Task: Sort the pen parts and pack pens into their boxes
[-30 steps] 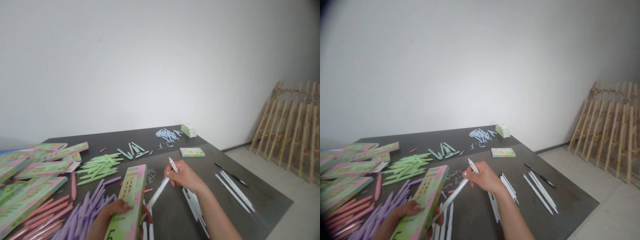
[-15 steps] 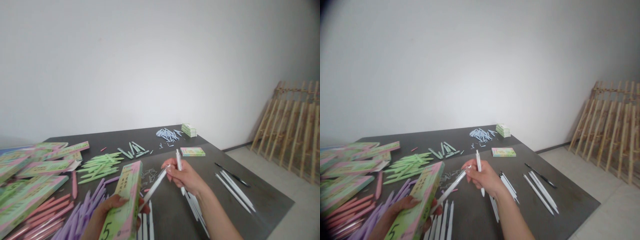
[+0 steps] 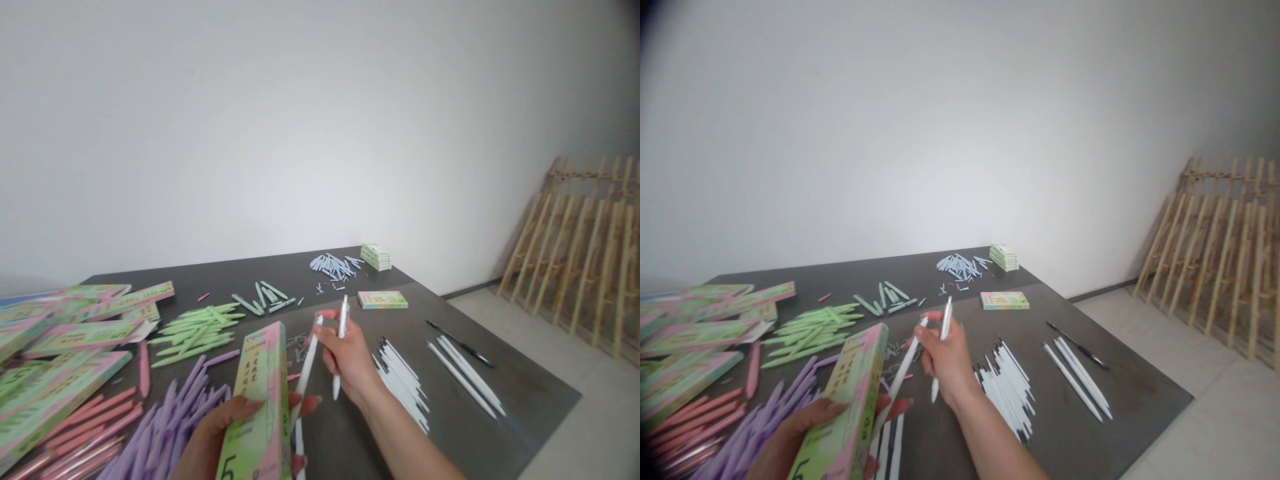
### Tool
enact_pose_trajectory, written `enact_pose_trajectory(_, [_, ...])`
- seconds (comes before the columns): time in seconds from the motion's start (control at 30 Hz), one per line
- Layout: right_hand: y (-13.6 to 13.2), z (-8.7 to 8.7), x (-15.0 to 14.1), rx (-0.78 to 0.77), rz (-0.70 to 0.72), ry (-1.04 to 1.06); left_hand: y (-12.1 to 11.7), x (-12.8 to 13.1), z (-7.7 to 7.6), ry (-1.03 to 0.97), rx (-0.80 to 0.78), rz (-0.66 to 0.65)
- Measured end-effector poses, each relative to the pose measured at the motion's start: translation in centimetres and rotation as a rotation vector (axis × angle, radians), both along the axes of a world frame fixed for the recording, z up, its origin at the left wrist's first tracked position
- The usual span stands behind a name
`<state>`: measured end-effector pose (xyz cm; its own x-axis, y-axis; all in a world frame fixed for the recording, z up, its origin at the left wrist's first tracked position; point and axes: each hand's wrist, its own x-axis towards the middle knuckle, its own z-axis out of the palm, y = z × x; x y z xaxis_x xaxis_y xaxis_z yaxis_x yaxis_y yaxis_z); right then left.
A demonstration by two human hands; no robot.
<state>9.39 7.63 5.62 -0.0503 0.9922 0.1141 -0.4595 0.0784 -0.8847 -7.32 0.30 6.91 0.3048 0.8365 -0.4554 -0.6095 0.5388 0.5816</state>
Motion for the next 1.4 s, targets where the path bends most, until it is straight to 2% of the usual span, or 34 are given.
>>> enact_pose_trajectory(0.07, [0.5, 0.0, 0.6, 0.004, -0.069, 0.025, -0.2, 0.1, 0.1, 0.045, -0.021, 0.102])
enact_pose_trajectory(0.2, [1.0, 0.4, 1.8, 0.020, -0.177, 0.078, 0.2, 0.1, -0.2, 0.123, 0.037, 0.310])
enact_pose_trajectory(0.33, [0.6, 1.1, 2.3, 0.029, -0.188, 0.119, 0.7, 0.1, -0.4, 0.148, 0.046, 0.281])
enact_pose_trajectory(0.47, [0.0, 1.7, 2.4, 0.042, -0.181, 0.159, 0.8, 0.0, -0.4, 0.069, 0.047, 0.245])
enact_pose_trajectory(0.6, [-0.8, 2.1, 2.3, 0.121, -0.179, 0.187, 0.9, -0.1, -0.6, 0.021, 0.048, 0.262])
enact_pose_trajectory(0.87, [-4.4, 2.1, -0.4, 0.360, -0.211, 0.012, 1.1, -0.6, -1.2, -0.005, 0.086, 0.324])
enact_pose_trajectory(1.07, [-5.2, 2.0, -0.8, 0.367, -0.374, -0.032, 1.1, -1.2, -1.3, -0.063, 0.157, 0.432])
enact_pose_trajectory(1.23, [-5.1, 0.5, -1.5, 0.392, -0.386, -0.098, 1.1, -1.1, -1.2, -0.107, 0.220, 0.441])
enact_pose_trajectory(1.3, [-5.2, -0.4, -1.9, 0.433, -0.351, -0.212, 1.1, -1.1, -1.2, -0.134, 0.244, 0.445])
enact_pose_trajectory(1.4, [-5.4, -1.0, -2.3, 0.577, -0.228, -0.521, 1.2, -1.4, -1.2, -0.158, 0.247, 0.466])
